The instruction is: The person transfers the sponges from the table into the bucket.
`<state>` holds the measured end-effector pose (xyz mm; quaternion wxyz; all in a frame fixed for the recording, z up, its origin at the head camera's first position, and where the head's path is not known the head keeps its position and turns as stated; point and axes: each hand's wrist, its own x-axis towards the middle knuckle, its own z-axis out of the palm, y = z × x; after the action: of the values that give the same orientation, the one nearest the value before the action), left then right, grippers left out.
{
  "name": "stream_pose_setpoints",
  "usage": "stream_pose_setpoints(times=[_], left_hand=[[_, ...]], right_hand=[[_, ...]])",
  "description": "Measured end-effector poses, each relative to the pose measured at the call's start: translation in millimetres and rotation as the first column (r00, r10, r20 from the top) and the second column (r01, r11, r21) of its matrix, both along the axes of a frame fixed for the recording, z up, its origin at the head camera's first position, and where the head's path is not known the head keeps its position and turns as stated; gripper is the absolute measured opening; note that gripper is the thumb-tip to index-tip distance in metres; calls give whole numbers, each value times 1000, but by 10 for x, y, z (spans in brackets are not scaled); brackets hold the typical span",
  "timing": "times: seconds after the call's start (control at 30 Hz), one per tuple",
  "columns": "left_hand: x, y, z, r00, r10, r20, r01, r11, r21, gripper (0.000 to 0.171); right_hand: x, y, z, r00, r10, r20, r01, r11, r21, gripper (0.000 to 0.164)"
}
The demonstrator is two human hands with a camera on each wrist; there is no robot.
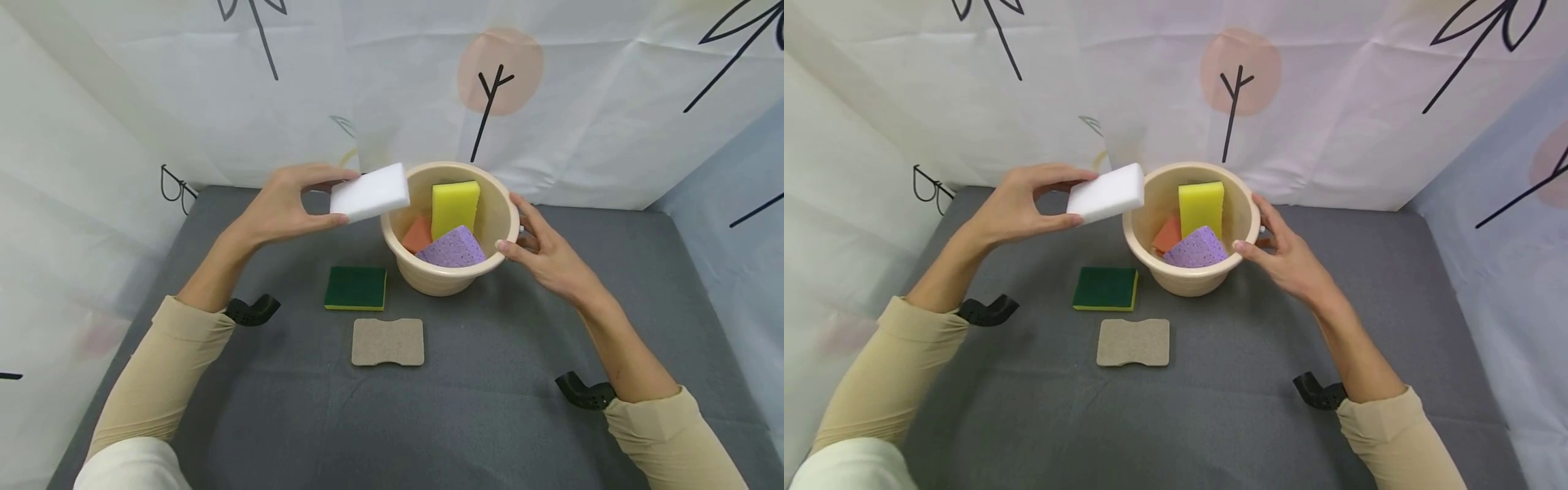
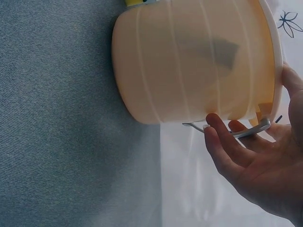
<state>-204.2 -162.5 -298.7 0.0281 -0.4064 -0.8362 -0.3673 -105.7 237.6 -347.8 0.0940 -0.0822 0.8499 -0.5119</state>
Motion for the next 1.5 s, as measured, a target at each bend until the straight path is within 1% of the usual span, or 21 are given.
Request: stream_pose_setpoints(times=[0.1, 0.23, 0.33, 0.43, 0.57, 0.67, 0.9, 1.07, 1.17, 1.33, 1.43, 1.5], left_hand=[[-5, 114, 54, 999, -33, 13, 33, 999, -4, 58], [-24, 279, 82, 996, -83, 37, 82, 997, 10, 58], [-43, 401, 74, 992, -122, 42, 121, 992, 26, 57], [-56, 511, 56, 988, -150, 26, 149, 988, 32, 56], [-56, 622, 37, 985, -173, 24, 172, 984, 49, 56], [-49, 682, 18, 981, -192, 35, 190, 980, 66, 58], [-18, 813, -26, 974, -216, 64, 213, 976, 53, 59], [-3, 886, -77, 972, -230, 39, 228, 973, 45, 58], [5, 917, -113, 974, -224, 27, 224, 974, 32, 60], [21, 944, -165, 976, -220, -6, 220, 975, -19, 63], [29, 957, -175, 974, -226, -25, 225, 973, -44, 64], [35, 966, -177, 974, -225, -25, 223, 973, -62, 64]], right_hand=[[-8, 10, 5, 1000, 12, -4, -12, 1000, 2, 83], [-8, 29, 11, 1000, 18, -15, -18, 1000, 8, 84], [2, 36, 14, 1000, 16, -17, -16, 1000, 15, 84], [13, 35, 17, 1000, 17, -16, -17, 1000, 12, 84], [17, 34, 23, 999, 29, -18, -29, 1000, 7, 83], [19, 33, 25, 999, 31, -21, -30, 999, 12, 82], [15, 37, 19, 999, 29, -22, -29, 1000, 1, 82], [24, 27, 4, 1000, 20, -17, -20, 1000, -3, 82], [29, 21, -1, 1000, 14, -17, -14, 1000, -5, 83], [31, 18, 11, 1000, 18, -19, -19, 1000, -6, 82], [36, 16, 22, 1000, 25, -14, -25, 1000, -3, 82], [39, 14, 28, 1000, 27, -13, -27, 1000, 2, 82]])
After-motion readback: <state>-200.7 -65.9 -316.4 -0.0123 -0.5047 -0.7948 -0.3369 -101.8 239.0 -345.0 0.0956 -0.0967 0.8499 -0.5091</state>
